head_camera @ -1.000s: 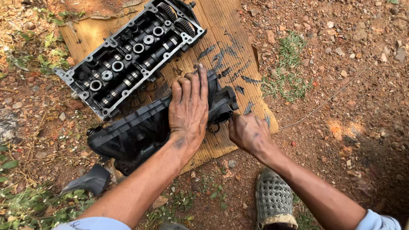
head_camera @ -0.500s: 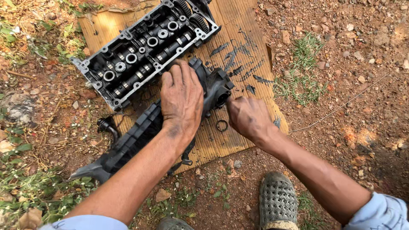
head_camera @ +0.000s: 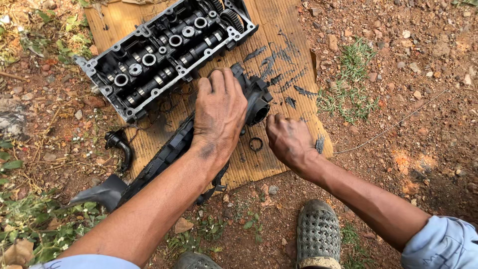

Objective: The person scrapes carbon and grime from an intake manifold and a cylinder head using a small metal blade and their hands.

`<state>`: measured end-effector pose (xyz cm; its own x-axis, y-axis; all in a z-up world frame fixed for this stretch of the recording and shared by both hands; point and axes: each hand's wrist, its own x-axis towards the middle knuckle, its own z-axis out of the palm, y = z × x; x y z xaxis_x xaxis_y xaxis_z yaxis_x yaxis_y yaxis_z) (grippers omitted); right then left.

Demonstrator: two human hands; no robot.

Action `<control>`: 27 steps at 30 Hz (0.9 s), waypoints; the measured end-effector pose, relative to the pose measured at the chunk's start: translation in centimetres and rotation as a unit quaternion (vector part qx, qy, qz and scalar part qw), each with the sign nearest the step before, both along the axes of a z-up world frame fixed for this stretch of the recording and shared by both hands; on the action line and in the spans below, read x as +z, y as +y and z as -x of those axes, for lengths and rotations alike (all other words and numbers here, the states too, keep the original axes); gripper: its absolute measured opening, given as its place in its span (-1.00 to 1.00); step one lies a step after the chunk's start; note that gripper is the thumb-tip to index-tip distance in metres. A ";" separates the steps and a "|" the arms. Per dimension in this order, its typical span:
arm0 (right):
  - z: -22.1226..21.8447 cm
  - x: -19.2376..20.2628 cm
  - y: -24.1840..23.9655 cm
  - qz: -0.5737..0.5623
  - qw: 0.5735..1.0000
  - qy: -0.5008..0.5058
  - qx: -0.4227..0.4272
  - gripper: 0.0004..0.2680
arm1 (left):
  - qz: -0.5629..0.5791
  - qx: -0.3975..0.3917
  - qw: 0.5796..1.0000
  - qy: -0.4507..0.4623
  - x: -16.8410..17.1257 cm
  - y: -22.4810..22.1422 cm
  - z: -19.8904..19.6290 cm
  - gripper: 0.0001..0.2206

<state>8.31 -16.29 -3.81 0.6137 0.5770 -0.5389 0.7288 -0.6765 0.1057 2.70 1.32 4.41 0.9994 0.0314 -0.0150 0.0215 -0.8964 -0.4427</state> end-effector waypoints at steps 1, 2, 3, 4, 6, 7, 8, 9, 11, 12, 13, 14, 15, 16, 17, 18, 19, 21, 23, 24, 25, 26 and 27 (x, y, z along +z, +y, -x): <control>-0.1 -0.1 -0.3 -0.046 0.999 -0.001 0.003 -0.85 | -0.010 -0.006 1.000 0.000 0.0 -0.1 0.2 -0.67; -0.4 -0.1 -0.8 -0.091 0.996 -0.003 0.005 -0.86 | -0.021 -0.012 1.000 0.000 -0.1 -0.4 0.3 -0.65; -0.9 -0.2 -1.0 -0.140 0.990 -0.007 0.008 -0.87 | -0.034 -0.017 0.999 -0.004 -0.2 -0.3 0.2 -0.63; -1.1 -0.3 -1.0 -0.117 0.992 -0.037 0.023 -0.87 | -0.029 -0.016 0.999 -0.005 -0.3 0.0 -0.2 -0.66; -0.8 -0.5 -1.2 -0.067 0.992 -0.090 0.053 -0.85 | -0.013 -0.013 1.000 -0.003 -0.6 0.3 -0.4 -0.72; -0.8 -0.6 -1.3 -0.064 0.996 -0.056 0.023 -0.85 | -0.012 -0.016 1.000 -0.020 -0.8 0.3 -0.4 -0.72; -0.5 -0.6 -1.5 -0.061 0.998 -0.021 -0.007 -0.85 | -0.011 -0.019 0.999 -0.037 -0.8 0.3 -0.4 -0.71; -0.2 -0.6 -1.2 -0.061 0.997 0.018 -0.033 -0.84 | -0.014 -0.018 0.999 -0.049 -0.7 0.5 0.0 -0.71; -0.9 -0.3 -1.4 -0.113 0.992 -0.057 0.027 -0.83 | -0.015 -0.011 0.999 -0.043 -0.4 0.0 0.3 -0.70; -1.2 -0.2 -1.7 -0.138 0.984 -0.095 0.055 -0.79 | -0.013 -0.010 0.999 -0.041 -0.3 -0.3 0.3 -0.70; -0.9 -0.4 -1.6 -0.123 0.988 -0.081 0.039 -0.81 | 0.005 -0.009 0.999 -0.040 -0.1 -0.2 0.3 -0.71; -0.6 -0.8 -1.5 -0.108 0.992 -0.066 0.024 -0.83 | 0.022 -0.007 0.999 -0.039 0.0 0.0 0.1 -0.73; -0.6 -1.0 -1.7 -0.091 0.994 -0.052 0.008 -0.84 | 0.043 -0.007 0.998 -0.040 0.0 0.0 -0.1 -0.74; -1.2 -1.0 -2.2 -0.096 0.995 -0.016 -0.023 -0.84 | 0.042 -0.010 0.998 -0.047 -0.1 -0.3 -0.2 -0.74; -1.6 -1.2 -2.4 -0.103 0.993 0.026 -0.050 -0.82 | 0.039 -0.010 0.998 -0.049 -0.1 -0.6 0.1 -0.74; -1.7 -1.5 -2.6 -0.109 0.989 0.068 -0.076 -0.77 | 0.036 -0.009 0.998 -0.051 -0.1 -0.7 0.4 -0.74; -1.5 -1.7 -3.0 -0.135 0.989 0.032 -0.052 -0.81 | 0.040 -0.007 0.998 -0.053 -0.2 -0.8 0.4 -0.71; -1.0 -2.3 -3.5 -0.186 0.982 -0.041 0.001 -0.85 | 0.044 -0.001 0.997 -0.060 -0.2 -0.5 0.4 -0.65; -0.5 -2.8 -4.0 -0.275 0.954 -0.106 0.049 -0.88 | 0.058 -0.001 0.996 -0.072 -0.2 -0.2 0.3 -0.62; -0.5 -2.8 -4.1 -0.318 0.935 -0.137 0.074 -0.89 | 0.065 0.001 0.995 -0.078 -0.3 -0.2 0.2 -0.60; -0.5 -2.7 -4.0 -0.280 0.953 -0.106 0.053 -0.87 | 0.047 0.002 0.997 -0.056 -0.4 -0.1 0.4 -0.61; -0.9 -2.3 -3.9 -0.242 0.967 -0.074 0.032 -0.85 | 0.029 0.003 0.999 -0.034 -0.4 -0.1 0.5 -0.62; -1.4 -1.8 -3.8 -0.202 0.978 -0.049 0.010 -0.82 | 0.011 0.001 1.000 -0.018 -0.4 -0.1 0.2 -0.63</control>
<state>9.74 -20.09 -5.65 0.6378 0.7430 -0.2030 0.7419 -0.6634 -0.0974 2.52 1.21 4.00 0.9992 0.0336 0.0207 0.0392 -0.9056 -0.4223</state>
